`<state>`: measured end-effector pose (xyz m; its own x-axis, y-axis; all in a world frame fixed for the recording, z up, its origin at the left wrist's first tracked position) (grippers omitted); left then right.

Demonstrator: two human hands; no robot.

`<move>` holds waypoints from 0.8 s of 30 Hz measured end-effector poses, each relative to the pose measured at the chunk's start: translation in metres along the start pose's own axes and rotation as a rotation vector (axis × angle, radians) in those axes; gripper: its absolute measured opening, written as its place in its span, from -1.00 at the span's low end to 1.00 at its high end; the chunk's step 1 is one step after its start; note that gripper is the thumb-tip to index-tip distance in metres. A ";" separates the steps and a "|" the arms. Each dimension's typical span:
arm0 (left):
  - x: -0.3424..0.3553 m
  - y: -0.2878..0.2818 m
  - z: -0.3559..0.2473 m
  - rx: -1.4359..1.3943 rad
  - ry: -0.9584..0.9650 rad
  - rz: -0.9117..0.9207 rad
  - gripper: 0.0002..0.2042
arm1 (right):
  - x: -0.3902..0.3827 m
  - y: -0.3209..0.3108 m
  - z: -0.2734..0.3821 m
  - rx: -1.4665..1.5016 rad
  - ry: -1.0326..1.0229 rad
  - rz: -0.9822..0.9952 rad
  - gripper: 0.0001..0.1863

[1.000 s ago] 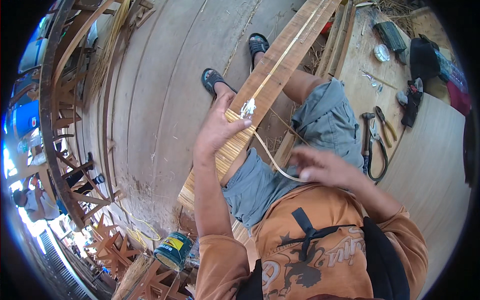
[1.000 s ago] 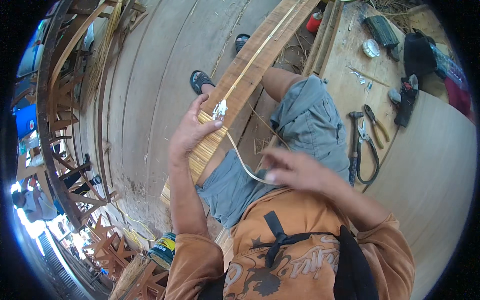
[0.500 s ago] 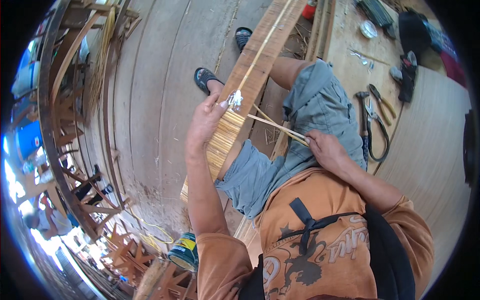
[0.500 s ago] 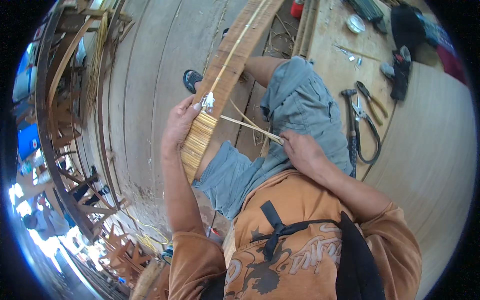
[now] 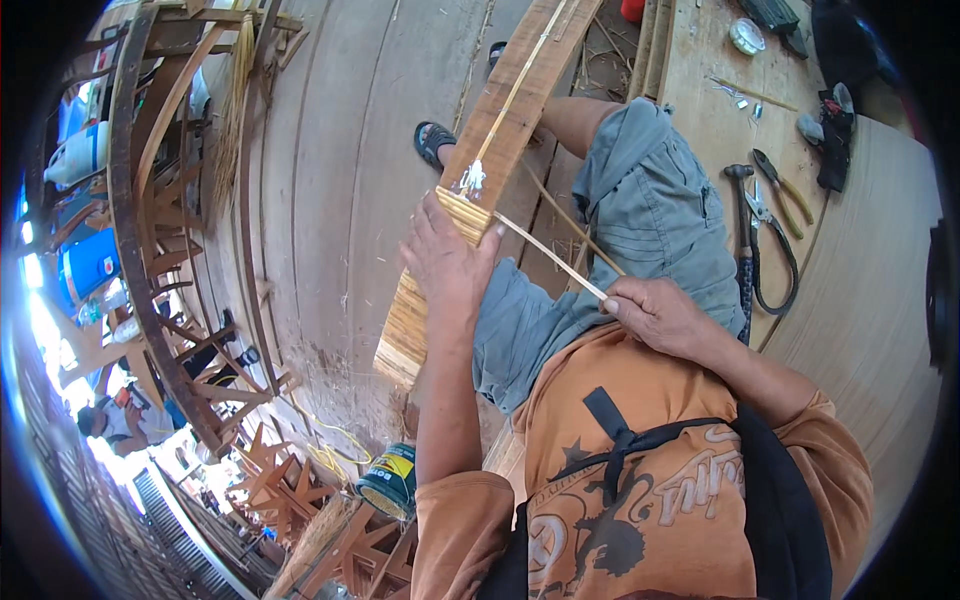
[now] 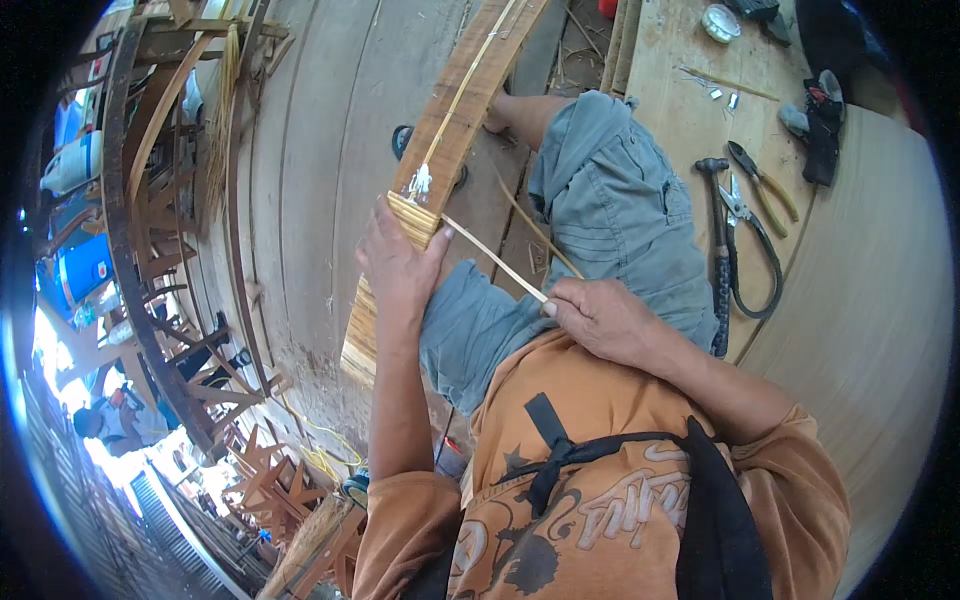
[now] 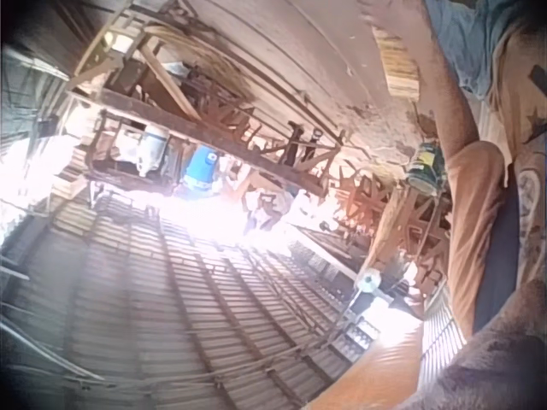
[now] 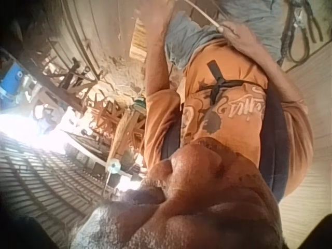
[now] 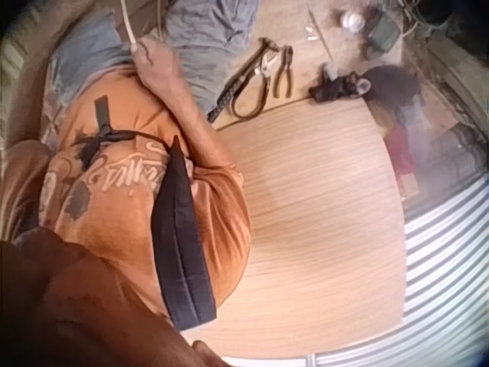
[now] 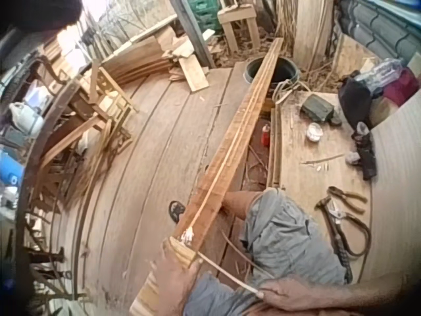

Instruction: Weaving and securing bamboo strips onto a furniture frame using glue and a hammer.

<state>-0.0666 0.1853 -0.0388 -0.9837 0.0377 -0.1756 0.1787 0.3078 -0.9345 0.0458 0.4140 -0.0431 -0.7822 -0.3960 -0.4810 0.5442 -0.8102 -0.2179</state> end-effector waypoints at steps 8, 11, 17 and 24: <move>-0.011 0.006 0.004 -0.031 0.365 -0.075 -0.30 | -0.015 -0.008 0.004 0.179 -0.044 -0.018 -0.74; -0.012 0.008 0.008 -0.033 0.386 -0.062 -0.45 | -0.013 -0.007 0.001 0.167 0.010 0.010 -0.74; -0.012 0.010 0.009 -0.023 0.414 -0.107 -0.52 | -0.011 -0.014 0.002 0.160 -0.049 -0.158 -0.71; -0.018 0.010 0.005 0.037 0.444 -0.172 -0.51 | 0.042 -0.049 0.128 -0.113 -0.775 -0.251 -0.71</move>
<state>-0.0473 0.1831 -0.0471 -0.9106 0.3943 0.1238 0.0056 0.3114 -0.9503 -0.0528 0.3820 0.0566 -0.8497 -0.4282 0.3077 0.3198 -0.8824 -0.3450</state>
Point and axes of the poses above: each hand's wrist, its own x-axis towards the middle knuckle, its own y-axis out of the palm, z = x × y, the point moved 6 cm from there along x, towards the middle knuckle, and after that the axes turned 13 degrees about -x, right-handed, at the moved point
